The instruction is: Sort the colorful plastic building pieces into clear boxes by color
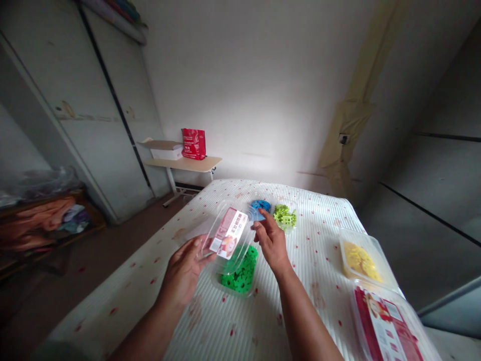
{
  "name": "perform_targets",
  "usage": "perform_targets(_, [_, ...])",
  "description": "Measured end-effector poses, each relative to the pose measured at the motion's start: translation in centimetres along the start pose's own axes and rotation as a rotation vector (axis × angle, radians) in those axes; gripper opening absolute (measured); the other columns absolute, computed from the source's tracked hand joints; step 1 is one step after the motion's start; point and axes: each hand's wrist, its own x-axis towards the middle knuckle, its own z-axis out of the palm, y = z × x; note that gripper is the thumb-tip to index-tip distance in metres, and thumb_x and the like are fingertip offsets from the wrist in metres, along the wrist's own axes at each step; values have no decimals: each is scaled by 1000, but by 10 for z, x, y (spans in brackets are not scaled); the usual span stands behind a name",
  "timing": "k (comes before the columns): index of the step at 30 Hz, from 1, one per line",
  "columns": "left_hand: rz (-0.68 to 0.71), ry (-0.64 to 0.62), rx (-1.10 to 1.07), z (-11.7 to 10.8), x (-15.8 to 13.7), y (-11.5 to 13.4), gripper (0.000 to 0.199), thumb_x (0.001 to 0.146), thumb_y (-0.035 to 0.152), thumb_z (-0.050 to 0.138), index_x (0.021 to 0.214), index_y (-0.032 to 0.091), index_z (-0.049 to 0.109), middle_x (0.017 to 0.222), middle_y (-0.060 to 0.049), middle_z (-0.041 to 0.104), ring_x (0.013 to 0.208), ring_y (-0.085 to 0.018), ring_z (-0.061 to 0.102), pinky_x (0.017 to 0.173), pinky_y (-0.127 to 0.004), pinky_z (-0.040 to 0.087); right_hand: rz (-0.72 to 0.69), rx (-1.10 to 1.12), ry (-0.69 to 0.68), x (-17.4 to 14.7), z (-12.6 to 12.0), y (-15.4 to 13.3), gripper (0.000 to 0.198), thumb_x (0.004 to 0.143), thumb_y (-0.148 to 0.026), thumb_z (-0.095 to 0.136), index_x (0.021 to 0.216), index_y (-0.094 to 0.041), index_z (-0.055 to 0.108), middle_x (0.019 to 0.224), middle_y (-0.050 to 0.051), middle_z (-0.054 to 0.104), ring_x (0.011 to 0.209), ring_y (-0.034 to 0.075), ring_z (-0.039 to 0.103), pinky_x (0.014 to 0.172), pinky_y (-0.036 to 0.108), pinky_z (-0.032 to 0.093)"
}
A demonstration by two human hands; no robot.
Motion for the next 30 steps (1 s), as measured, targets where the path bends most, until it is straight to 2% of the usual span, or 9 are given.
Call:
perform_targets(3, [-50, -96, 225, -4, -4, -10, 35, 74, 45, 54, 87, 13, 59, 79, -5, 64, 68, -15, 60, 56, -24, 47, 69, -79, 33, 0, -4, 0, 46, 79, -37, 46, 118, -13, 48, 62, -1, 57, 46, 9, 49, 44, 22, 41])
perform_targets(7, [101, -187, 850, -16, 1, -18, 34, 76, 44, 47, 56, 16, 50, 50, 3, 49, 48, -9, 45, 46, -19, 29, 243, -367, -73, 2, -11, 13, 38, 72, -23, 47, 106, -11, 57, 48, -2, 55, 41, 10, 48, 47, 23, 39])
perform_targets(10, [185, -183, 1208, -20, 7, -21, 35, 76, 41, 46, 52, 16, 46, 49, 4, 47, 50, -9, 42, 49, -20, 22, 262, -556, -126, 2, -11, 28, 36, 69, -17, 46, 101, -14, 62, 47, 0, 57, 42, 12, 51, 51, 25, 39])
perform_targets(13, [163, -173, 1387, -20, 9, -24, 32, 76, 40, 45, 54, 17, 49, 52, 3, 50, 52, -9, 44, 51, -21, 20, 265, -658, -165, 0, -9, 40, 33, 70, -18, 47, 98, -16, 64, 48, 1, 59, 47, 14, 54, 55, 26, 40])
perform_targets(15, [128, -203, 1413, -22, 10, -26, 32, 75, 41, 46, 54, 17, 50, 51, 3, 50, 52, -10, 44, 51, -21, 20, 275, -675, -196, 0, -9, 46, 32, 71, -20, 48, 98, -16, 64, 49, 1, 60, 49, 14, 56, 57, 26, 40])
perform_targets(18, [79, -276, 1326, -27, 14, -29, 36, 73, 46, 47, 52, 17, 49, 49, 4, 46, 51, -10, 44, 50, -21, 22, 311, -627, -222, 1, -10, 50, 29, 72, -22, 49, 97, -16, 63, 49, 1, 59, 50, 14, 57, 56, 25, 40])
perform_targets(22, [95, -229, 1143, -27, 32, -29, 35, 71, 49, 48, 56, 17, 52, 51, 4, 47, 53, -11, 45, 49, -20, 26, 440, -436, -221, 2, -12, 49, 24, 72, -25, 52, 92, -15, 61, 44, -3, 54, 41, 10, 50, 45, 22, 36])
perform_targets(27, [7, -230, 889, -6, 66, -35, 29, 71, 44, 49, 66, 16, 55, 55, 3, 52, 50, -9, 48, 46, -19, 30, 579, -135, -146, 0, -10, 47, 22, 72, -38, 51, 67, -17, 52, 49, -3, 51, 35, 6, 42, 33, 19, 26])
perform_targets(30, [-83, -243, 793, 8, 83, -48, 30, 71, 45, 49, 69, 16, 55, 53, 4, 50, 45, -9, 46, 42, -19, 29, 651, 12, -108, -2, -7, 48, 24, 69, -39, 51, 59, -18, 45, 49, -5, 47, 36, 6, 41, 34, 18, 27])
